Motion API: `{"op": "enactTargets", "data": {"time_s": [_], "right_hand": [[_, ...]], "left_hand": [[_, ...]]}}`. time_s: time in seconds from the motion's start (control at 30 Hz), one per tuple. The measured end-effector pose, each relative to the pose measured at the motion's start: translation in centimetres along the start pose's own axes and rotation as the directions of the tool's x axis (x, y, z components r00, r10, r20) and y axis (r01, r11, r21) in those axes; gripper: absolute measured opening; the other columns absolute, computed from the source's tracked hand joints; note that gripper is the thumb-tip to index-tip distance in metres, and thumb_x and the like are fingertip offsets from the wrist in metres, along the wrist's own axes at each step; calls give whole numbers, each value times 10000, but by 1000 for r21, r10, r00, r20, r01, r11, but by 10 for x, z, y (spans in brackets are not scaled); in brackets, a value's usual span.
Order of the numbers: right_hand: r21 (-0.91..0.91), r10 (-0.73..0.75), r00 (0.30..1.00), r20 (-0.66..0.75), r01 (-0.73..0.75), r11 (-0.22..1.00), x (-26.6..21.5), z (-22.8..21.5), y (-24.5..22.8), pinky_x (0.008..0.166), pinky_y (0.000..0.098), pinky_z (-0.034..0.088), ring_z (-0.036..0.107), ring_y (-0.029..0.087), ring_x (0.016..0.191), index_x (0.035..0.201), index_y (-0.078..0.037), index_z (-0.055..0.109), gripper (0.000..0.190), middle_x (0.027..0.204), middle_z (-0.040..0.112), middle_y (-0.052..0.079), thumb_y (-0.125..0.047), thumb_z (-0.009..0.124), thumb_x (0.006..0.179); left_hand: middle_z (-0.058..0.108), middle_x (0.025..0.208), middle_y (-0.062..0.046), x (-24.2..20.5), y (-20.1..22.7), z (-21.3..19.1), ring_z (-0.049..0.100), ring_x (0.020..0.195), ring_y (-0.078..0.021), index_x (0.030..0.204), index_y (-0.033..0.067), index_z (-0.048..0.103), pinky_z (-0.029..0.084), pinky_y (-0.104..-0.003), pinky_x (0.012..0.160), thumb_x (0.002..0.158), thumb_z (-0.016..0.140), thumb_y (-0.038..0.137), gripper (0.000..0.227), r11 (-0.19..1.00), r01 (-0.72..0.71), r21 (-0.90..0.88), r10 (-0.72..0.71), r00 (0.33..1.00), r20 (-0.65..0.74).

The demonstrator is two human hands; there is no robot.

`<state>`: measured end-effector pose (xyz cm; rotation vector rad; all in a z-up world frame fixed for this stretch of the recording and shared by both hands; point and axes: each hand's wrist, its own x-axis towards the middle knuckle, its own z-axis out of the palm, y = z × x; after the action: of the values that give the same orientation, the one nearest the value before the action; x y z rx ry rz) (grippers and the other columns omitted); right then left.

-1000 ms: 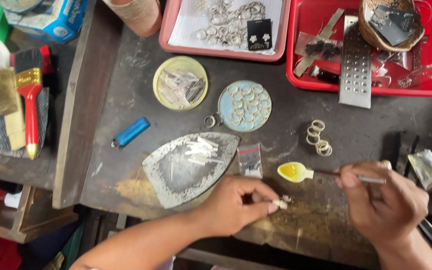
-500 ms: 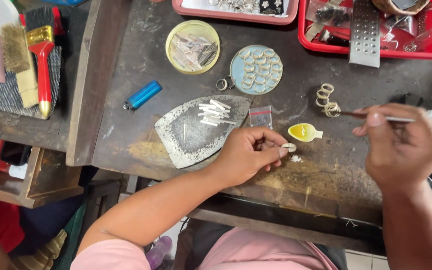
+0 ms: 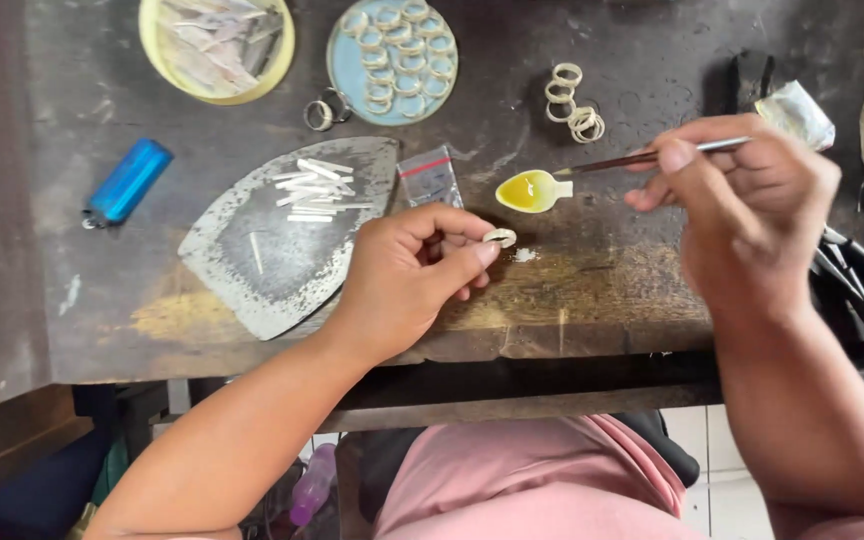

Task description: Applying resin to a small jewelry component using a precision applicator tool at a workshop bench.

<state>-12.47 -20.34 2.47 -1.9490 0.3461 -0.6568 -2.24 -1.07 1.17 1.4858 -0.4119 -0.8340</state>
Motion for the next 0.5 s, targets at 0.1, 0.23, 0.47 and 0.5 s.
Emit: {"op": "enactTargets", "data": {"time_s": [0.1,0.23,0.47,0.5], "right_hand": [[171,179,984,-26,-172,970,-5,8,2,622,291,541,573,214,565,916,103,524,107,659,539,182,-3,538,915],[211,176,984,1,-172,962,-7,13,5,735,327,593,578,206,577,897,77,521,116,656,538,164,-36,529,919],[59,158,987,5,-158,986,-7,16,2,706,298,548,615,246,677,927,109,514,126,679,554,202,-15,522,948],[57,149,989,12,-150,987,-7,16,2,689,295,537,611,246,676,921,111,509,114,696,554,205,2,523,949]], "left_hand": [[577,536,-34,-1,-2,-1,547,478,-75,799,60,636,482,-180,457,761,630,69,39,999,6,44,-6,1000,1],[594,550,-38,-2,1,-1,526,474,-64,798,84,640,462,-177,456,760,634,86,39,997,62,55,-63,998,8],[582,567,-34,-2,-3,0,534,496,-63,801,81,628,449,-169,458,770,629,68,33,1000,25,18,-25,1000,17],[573,561,-29,-2,-4,0,542,498,-65,801,79,628,452,-167,460,768,634,65,36,1000,16,20,-16,1000,12]]}}
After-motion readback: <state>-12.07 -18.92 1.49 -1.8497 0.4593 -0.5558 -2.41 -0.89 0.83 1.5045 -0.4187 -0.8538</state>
